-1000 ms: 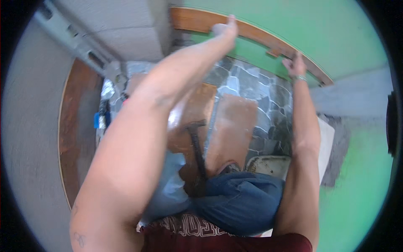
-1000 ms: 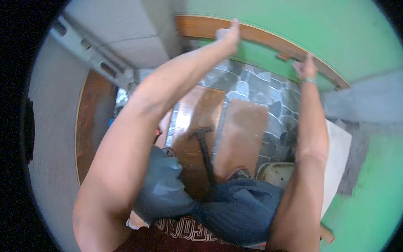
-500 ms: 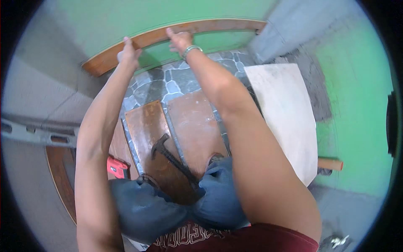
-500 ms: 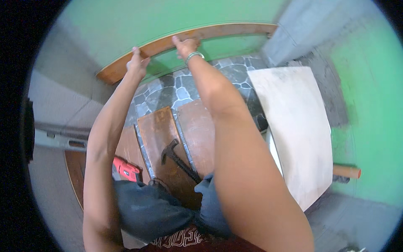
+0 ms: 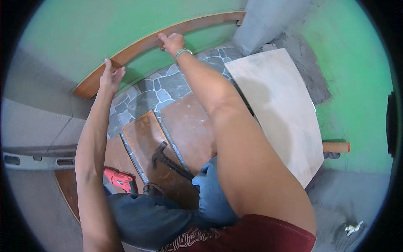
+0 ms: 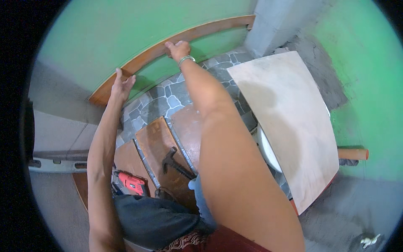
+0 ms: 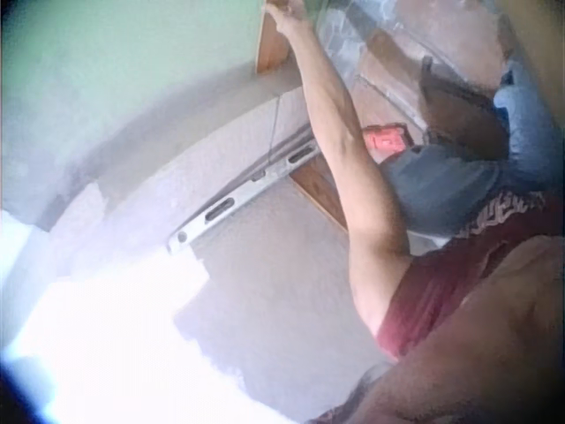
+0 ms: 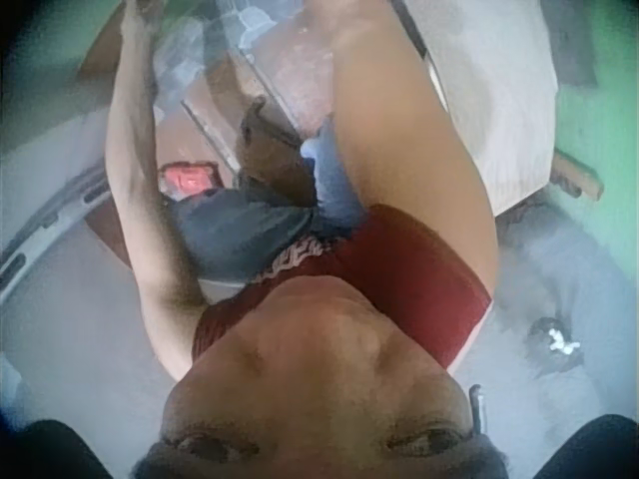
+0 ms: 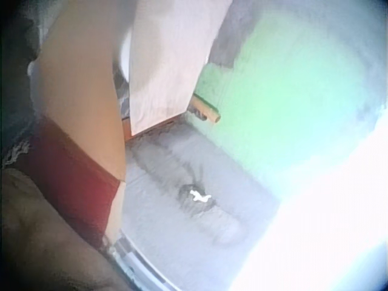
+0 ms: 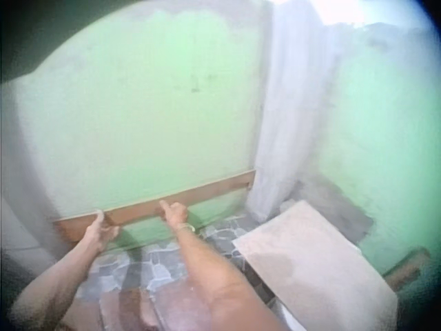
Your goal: The person positions a wooden board against a wall, uses a spirit level, and then uses a power drill to drill holes through the wood and into the wall.
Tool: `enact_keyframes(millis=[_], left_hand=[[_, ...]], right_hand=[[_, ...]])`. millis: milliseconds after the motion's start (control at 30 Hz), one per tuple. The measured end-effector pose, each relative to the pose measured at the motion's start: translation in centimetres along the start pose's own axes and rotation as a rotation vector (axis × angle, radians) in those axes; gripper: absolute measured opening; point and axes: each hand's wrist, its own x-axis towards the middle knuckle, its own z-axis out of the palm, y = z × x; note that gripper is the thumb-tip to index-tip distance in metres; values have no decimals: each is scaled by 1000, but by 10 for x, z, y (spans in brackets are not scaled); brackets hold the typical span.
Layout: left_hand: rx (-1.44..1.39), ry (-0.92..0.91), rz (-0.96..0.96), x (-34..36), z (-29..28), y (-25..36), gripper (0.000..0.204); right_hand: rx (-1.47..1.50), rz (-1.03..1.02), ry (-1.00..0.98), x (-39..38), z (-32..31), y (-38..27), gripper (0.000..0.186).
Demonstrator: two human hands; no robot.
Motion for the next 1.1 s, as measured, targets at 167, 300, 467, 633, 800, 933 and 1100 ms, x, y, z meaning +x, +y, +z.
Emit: enact_keyframes(millis=[167, 300, 467, 633, 800, 933, 1100], left_hand=[[511, -211, -110, -34, -31, 10, 50], [751, -224, -22, -78, -54, 21, 35], [1390, -384, 48, -172, -90, 30, 19], [1440, -702, -68, -253, -228, 56, 38], [1082, 20, -199, -333, -364, 31, 50], [1051, 288, -25, -388, -422, -99, 56], [887, 396, -166, -414, -393, -190, 57]], right_hand=[[95, -41, -66, 16, -18, 13, 41], [174, 81, -102, 14, -20, 7, 38], [200, 48, -63, 11, -25, 7, 40], [-40, -57, -93, 18, -19, -5, 33], [275, 168, -126, 2, -20, -3, 32], [204, 139, -150, 16, -23, 1, 34], [179, 156, -97, 9, -27, -6, 38]])
